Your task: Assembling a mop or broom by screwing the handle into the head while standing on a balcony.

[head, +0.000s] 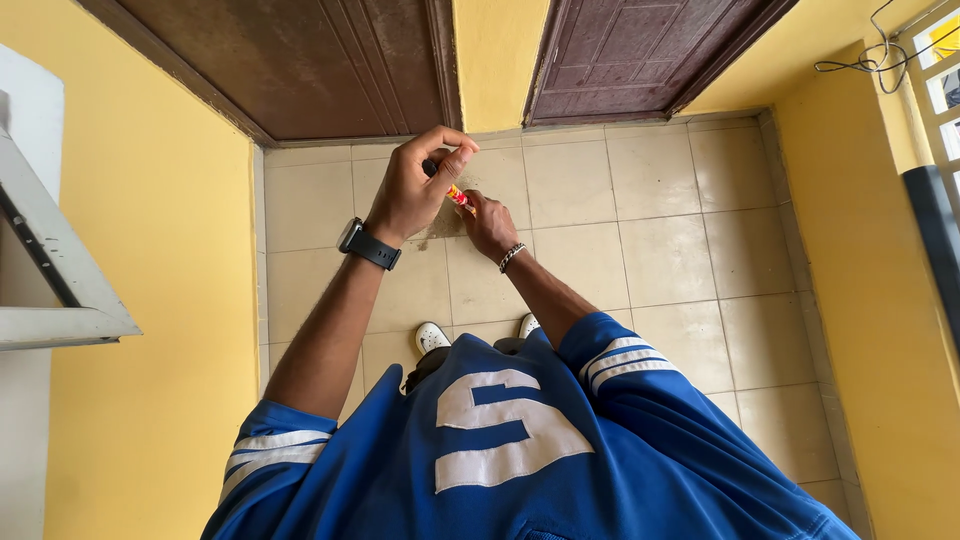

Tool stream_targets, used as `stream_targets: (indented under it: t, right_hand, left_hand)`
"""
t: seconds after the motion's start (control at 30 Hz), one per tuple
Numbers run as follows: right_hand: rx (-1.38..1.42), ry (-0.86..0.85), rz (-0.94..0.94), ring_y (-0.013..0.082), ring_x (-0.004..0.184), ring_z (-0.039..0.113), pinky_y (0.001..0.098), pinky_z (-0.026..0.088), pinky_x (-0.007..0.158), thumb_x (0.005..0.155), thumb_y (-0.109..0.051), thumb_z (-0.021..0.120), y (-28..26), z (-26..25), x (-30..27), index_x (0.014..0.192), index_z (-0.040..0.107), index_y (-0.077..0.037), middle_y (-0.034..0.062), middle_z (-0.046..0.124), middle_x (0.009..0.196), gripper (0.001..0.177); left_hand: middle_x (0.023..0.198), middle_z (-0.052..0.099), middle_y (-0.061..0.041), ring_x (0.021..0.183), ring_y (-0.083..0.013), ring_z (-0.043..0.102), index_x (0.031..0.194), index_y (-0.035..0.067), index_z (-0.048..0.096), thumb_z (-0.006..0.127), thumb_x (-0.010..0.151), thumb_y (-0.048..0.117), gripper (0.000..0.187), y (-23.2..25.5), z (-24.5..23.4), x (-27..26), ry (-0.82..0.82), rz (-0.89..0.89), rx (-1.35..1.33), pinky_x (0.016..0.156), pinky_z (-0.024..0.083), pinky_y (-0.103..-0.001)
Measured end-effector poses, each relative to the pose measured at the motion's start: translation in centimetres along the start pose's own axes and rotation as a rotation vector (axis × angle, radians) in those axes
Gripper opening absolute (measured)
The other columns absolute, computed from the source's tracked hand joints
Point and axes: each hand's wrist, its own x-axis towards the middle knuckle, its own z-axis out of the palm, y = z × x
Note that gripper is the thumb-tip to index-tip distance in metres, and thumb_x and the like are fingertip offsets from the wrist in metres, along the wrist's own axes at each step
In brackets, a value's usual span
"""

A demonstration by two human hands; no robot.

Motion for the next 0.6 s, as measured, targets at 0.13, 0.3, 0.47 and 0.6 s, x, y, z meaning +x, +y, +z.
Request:
stream_targets:
  t: [0.13,0.3,0.47,0.6]
  right_hand:
    - [0.029,0.088,-0.045,0.0444,0.087,0.069,0.0512,0.053,0.073,0.096,-0.021,0.065,-0.4,-2.1,-1.1,0.116,0.063,-0.006,0.0228,0.073,0.097,0.025]
    - [0.02,0.269,-0.057,0.0457,0.088,0.069,0.0519,0.054,0.072,0.098,-0.018,0.065,1.1,-5.0,-2.1,0.117,0.062,-0.006,0.024,0.073,0.1,0.023]
    - [-0.043,0.348,0.025,0.0455,0.086,0.069,0.0521,0.054,0.07,0.097,-0.016,0.066,6.0,-6.9,-2.9,0.119,0.062,-0.006,0.0239,0.072,0.096,0.024]
    - [-0.127,0.31,0.148,0.0434,0.083,0.07,0.0517,0.053,0.069,0.096,-0.013,0.065,10.0,-7.7,-3.6,0.127,0.059,-0.006,0.0225,0.072,0.088,0.033]
  left_hand:
    - [0.101,0.071,-0.001,0.085,-0.0062,0.061,0.111,0.005,0.069,0.061,0.108,0.034,0.031,1.5,1.3,0.5,-0.023,-0.012,-0.032,0.076,0.05,-0.025]
    - [0.102,0.07,0.0,0.087,-0.006,0.06,0.11,0.006,0.068,0.062,0.107,0.037,0.031,2.1,4.0,2.1,-0.094,0.035,-0.108,0.08,0.052,-0.025]
    - [0.101,0.071,0.0,0.089,-0.0071,0.062,0.109,0.006,0.068,0.061,0.106,0.04,0.034,0.0,7.7,3.2,-0.187,0.034,-0.141,0.081,0.053,-0.026]
    - [0.094,0.072,-0.001,0.087,-0.0084,0.063,0.107,0.005,0.069,0.057,0.107,0.041,0.038,-2.8,10.8,2.8,-0.221,0.012,-0.128,0.081,0.052,-0.028]
